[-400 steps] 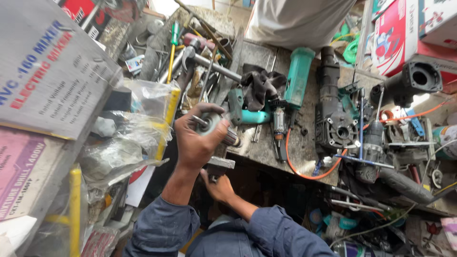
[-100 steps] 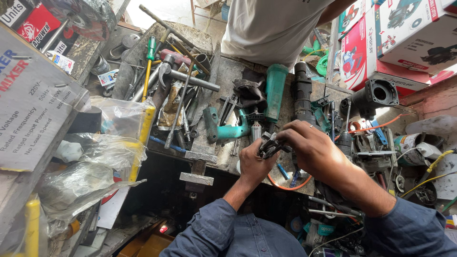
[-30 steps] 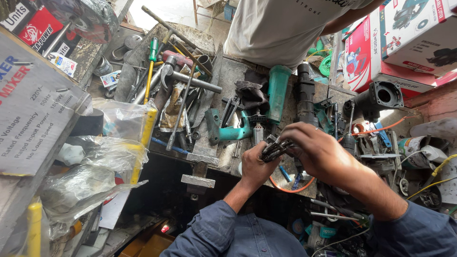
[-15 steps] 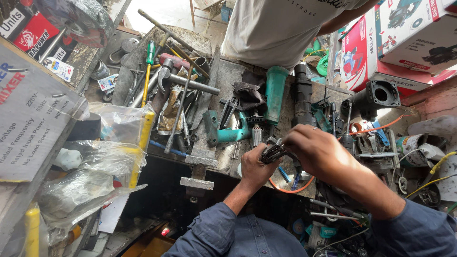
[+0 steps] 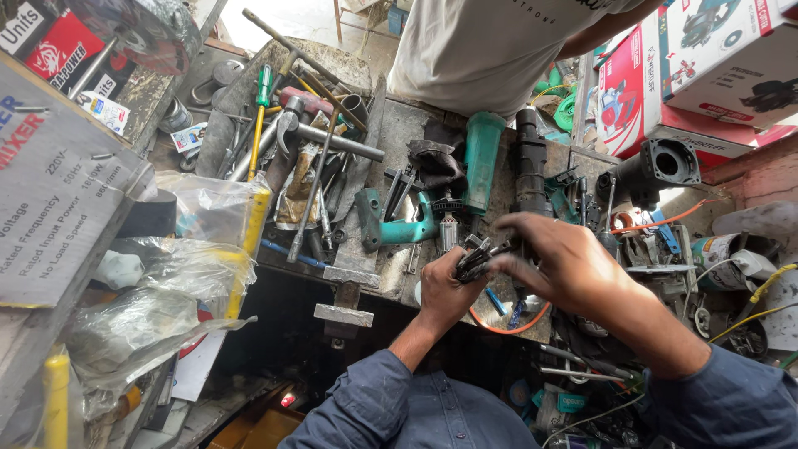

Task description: The person repairs a power drill at a cluttered workbench. They hold the drill's motor armature, use a long T-handle tool to work on the chuck and shaft, manipulate the armature and gears by hand, and handle small parts while working over the disassembled drill body.

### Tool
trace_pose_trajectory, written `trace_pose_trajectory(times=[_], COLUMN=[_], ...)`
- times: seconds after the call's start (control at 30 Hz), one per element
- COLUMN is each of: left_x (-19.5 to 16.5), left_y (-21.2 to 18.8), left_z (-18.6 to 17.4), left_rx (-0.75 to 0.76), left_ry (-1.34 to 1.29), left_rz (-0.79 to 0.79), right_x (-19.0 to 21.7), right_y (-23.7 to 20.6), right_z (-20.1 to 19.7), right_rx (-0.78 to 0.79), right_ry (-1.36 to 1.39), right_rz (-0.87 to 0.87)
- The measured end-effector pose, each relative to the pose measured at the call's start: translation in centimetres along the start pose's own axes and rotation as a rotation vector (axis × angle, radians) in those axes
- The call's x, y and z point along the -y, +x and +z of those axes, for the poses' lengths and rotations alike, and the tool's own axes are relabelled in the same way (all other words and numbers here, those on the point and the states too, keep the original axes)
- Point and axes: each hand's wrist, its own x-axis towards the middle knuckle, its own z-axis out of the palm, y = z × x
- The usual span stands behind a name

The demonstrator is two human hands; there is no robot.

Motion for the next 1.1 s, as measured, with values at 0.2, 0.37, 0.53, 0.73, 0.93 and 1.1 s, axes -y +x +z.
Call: trace_pose_trajectory(times=[0.2,0.37,0.53,0.73,0.93,1.1], left_x=[-0.26,-0.31,-0.12,0.27,0.15,-0.23], left_y=[0.12,0.02,-0.13,-0.18,-0.17,-0.11], left_z=[0.15,0.14,0.12,0.38,0.19,0.14], left_rx=[0.012,0.006,0.008,0.014,0.02,0.021], left_ry=[0.017,0.041,0.04,0.045,0.028,0.016], left_rz=[0.001,-0.001,0.019,0.0,-0.007,-0.006], right_x=[-0.39,-0.19,-0.14,-0.09,0.22,0.17], right_y=[-0.2,-0.46,-0.41,-0.47,-0.44,-0.31], right_z=[-0.27,-0.07,-0.12,-0.18,-0.16,-0.35], right_rx=[-0.137,0.019,-0.148,-0.122,0.036,-0.116], right_ry=[0.06,-0.057,0.121,0.038,0.003,0.106], right_rz=[-0.309,0.045,-0.253,-0.285,0.113,-0.312])
